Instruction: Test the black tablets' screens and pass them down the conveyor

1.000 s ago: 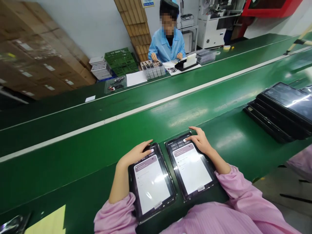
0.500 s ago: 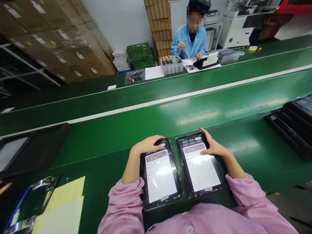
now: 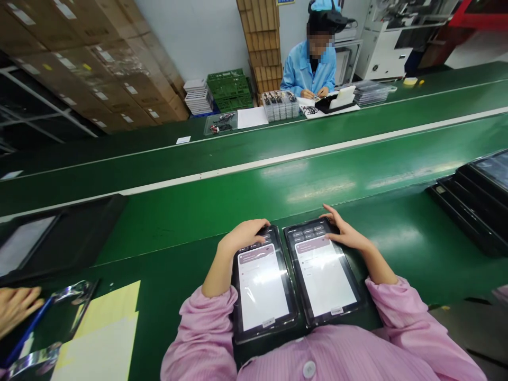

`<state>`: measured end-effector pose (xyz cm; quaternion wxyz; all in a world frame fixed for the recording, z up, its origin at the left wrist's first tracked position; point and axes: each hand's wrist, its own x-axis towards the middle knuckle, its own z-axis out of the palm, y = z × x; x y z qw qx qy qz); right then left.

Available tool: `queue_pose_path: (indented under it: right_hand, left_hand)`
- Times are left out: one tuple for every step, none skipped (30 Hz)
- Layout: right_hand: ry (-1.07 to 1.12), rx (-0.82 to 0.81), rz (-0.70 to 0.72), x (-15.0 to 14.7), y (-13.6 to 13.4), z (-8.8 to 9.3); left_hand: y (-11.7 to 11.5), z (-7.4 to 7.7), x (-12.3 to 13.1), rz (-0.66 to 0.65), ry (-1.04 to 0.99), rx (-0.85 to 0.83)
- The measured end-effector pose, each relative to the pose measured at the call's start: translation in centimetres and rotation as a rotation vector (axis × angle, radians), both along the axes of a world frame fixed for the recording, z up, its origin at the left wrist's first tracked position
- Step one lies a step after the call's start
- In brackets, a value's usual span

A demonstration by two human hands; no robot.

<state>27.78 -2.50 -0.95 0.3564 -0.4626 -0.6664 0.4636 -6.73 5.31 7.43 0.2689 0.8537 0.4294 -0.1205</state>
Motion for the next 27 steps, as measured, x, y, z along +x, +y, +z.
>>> queue_pose_path:
  right_hand:
    - [0.058, -0.032, -0.075, -0.1, 0.2, -0.3]
    - [0.111, -0.062, -0.147, -0.2, 0.4, -0.5]
    - [0.153, -0.089, -0.212, -0.3, 0.6, -0.8]
    - [0.182, -0.111, -0.262, -0.4, 0.7, -1.0]
    - [0.201, -0.126, -0.298, -0.4, 0.7, -1.1]
    - [0.215, -0.134, -0.32, -0.5, 0.6, -1.2]
    - [0.228, -0.134, -0.334, -0.6, 0.4, -1.4]
    - [0.239, -0.128, -0.339, -0.6, 0.0, -1.5]
    - [0.25, -0.117, -0.341, -0.6, -0.5, -1.6]
    - [0.259, -0.106, -0.339, -0.7, -1.1, -1.8]
    - [0.261, -0.099, -0.337, -0.6, -1.8, -2.0]
    - [0.256, -0.095, -0.334, -0.6, -2.6, -2.2]
    - [0.244, -0.093, -0.331, -0.5, -3.4, -2.4]
    - [0.228, -0.092, -0.328, -0.5, -4.2, -2.6]
    - [0.212, -0.089, -0.324, -0.4, -4.9, -2.8]
    - [0.197, -0.084, -0.321, -0.3, -5.5, -2.9]
    - [0.183, -0.075, -0.318, -0.3, -6.0, -3.0]
    - [0.168, -0.066, -0.316, -0.4, -6.4, -3.0]
    - [0.148, -0.056, -0.314, -0.4, -6.7, -2.9]
    - [0.125, -0.048, -0.312, -0.6, -6.8, -2.9]
    - [0.099, -0.04, -0.312, -0.7, -6.8, -2.8]
    - [0.073, -0.034, -0.312, -0.8, -6.8, -2.7]
    - [0.053, -0.028, -0.311, -0.9, -6.7, -2.6]
    - [0.039, -0.023, -0.31, -1.0, -6.7, -2.5]
    - [0.031, -0.019, -0.308, -1.0, -6.6, -2.5]
    - [0.026, -0.016, -0.305, -1.1, -6.6, -2.4]
    - [0.024, -0.015, -0.301, -1.1, -6.6, -2.4]
  left_hand:
    - [0.1, 0.1, 0.0, 0.021, -0.006, 0.019]
    - [0.1, 0.2, 0.1, 0.041, 0.0, 0.045]
    - [0.1, 0.2, 0.1, 0.059, 0.011, 0.071]
    - [0.0, 0.1, 0.1, 0.072, 0.013, 0.091]
    - [-0.2, 0.0, 0.0, 0.081, 0.0, 0.102]
    - [-0.4, -0.1, -0.1, 0.085, -0.034, 0.106]
    - [-0.8, -0.3, -0.2, 0.084, -0.078, 0.101]
    - [-1.2, -0.4, -0.3, 0.075, -0.125, 0.092]
    - [-1.6, -0.6, -0.4, 0.059, -0.163, 0.085]
    - [-2.1, -0.7, -0.5, 0.039, -0.184, 0.08]
    - [-2.5, -0.9, -0.6, 0.019, -0.184, 0.079]
    - [-2.9, -1.0, -0.7, 0.002, -0.172, 0.081]
    - [-3.3, -1.2, -0.7, -0.009, -0.154, 0.087]
    - [-3.7, -1.3, -0.7, -0.015, -0.137, 0.094]
    - [-3.9, -1.4, -0.7, -0.017, -0.124, 0.099]
    - [-4.1, -1.4, -0.7, -0.018, -0.117, 0.099]
    - [-4.3, -1.4, -0.7, -0.022, -0.116, 0.096]
    - [-4.3, -1.3, -0.7, -0.03, -0.117, 0.087]
    - [-4.4, -1.2, -0.7, -0.037, -0.118, 0.074]
    - [-4.4, -1.1, -0.8, -0.042, -0.118, 0.059]
    - [-4.5, -0.9, -0.8, -0.045, -0.115, 0.043]
    - [-4.5, -0.8, -0.9, -0.048, -0.112, 0.028]
    - [-4.6, -0.6, -0.9, -0.049, -0.107, 0.016]
    - [-4.7, -0.5, -1.0, -0.052, -0.101, 0.009]
    - [-4.9, -0.5, -1.0, -0.057, -0.091, 0.006]
    - [-5.1, -0.5, -0.9, -0.065, -0.077, 0.006]
    - [-5.3, -0.6, -0.9, -0.074, -0.06, 0.009]
